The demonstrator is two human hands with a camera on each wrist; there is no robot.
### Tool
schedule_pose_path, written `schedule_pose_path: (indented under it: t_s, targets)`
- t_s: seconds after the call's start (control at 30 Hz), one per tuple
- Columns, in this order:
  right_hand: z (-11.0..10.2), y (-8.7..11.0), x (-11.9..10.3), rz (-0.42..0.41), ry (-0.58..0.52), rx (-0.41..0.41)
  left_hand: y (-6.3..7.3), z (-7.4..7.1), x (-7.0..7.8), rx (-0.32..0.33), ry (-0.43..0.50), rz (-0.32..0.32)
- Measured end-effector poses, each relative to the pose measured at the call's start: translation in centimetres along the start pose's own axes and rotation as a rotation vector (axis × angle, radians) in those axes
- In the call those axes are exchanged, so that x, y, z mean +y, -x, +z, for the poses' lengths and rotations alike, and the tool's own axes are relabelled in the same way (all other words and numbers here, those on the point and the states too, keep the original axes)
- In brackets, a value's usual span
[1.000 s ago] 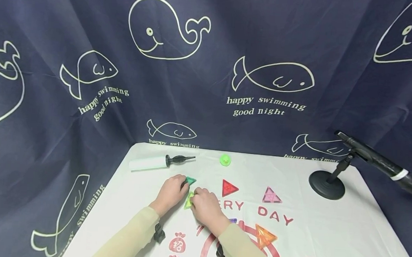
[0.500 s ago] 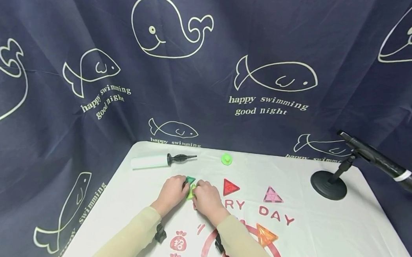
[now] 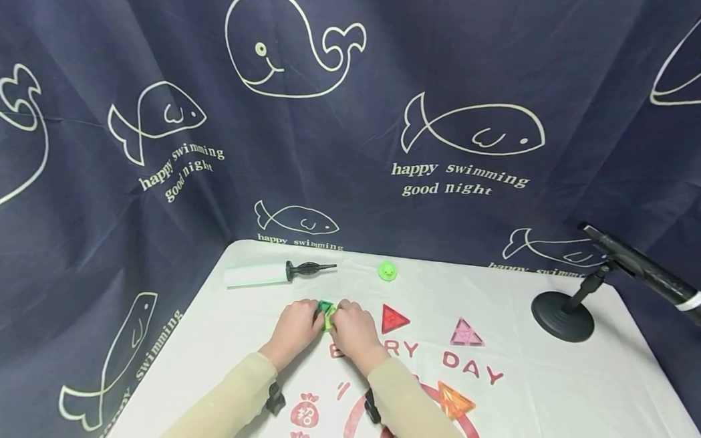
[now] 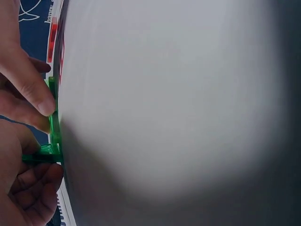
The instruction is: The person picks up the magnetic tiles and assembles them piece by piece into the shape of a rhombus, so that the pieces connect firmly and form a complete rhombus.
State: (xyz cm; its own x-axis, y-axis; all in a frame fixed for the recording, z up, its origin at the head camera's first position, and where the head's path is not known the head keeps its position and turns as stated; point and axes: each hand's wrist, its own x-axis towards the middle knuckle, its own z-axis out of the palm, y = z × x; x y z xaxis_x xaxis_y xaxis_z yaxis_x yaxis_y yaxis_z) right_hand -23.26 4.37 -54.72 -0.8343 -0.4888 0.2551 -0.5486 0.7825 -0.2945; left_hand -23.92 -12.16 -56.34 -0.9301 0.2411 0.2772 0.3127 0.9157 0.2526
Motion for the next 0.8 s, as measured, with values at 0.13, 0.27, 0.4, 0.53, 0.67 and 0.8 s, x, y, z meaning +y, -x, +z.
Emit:
schedule_pose_path:
  t_s: [0.13,0.27,0.4,0.53,0.67,0.8]
  targets:
    - [-0.1,-0.3,-0.1,0.002,-0.009,0.008,0.1,0.0,0.2,0.014,0.004,-0.003]
    - [0.0,-0.6,-0.1,0.023,-0.014,0.001,0.1,0.0,0.4,0.018,0.018,-0.011]
    - [0.3,-0.8,-0.2,0.043,-0.024,0.003,0.2,0.0,0.6,0.033,0.026,-0.025]
    - [0.6,-0.9,-0.2,0.052,-0.028,0.019,0.2,0.0,0.2,0.042,0.037,-0.016]
    - [0.5,-0.8,-0.1,0.075,-0.030,0.014,0.3,0.0,-0.2,-0.002,0.093,-0.005]
    - [0.5,-0.7,0.0,0.103,-0.033,0.005,0.3,-0.1,-0.5,-0.049,0.149,-0.016]
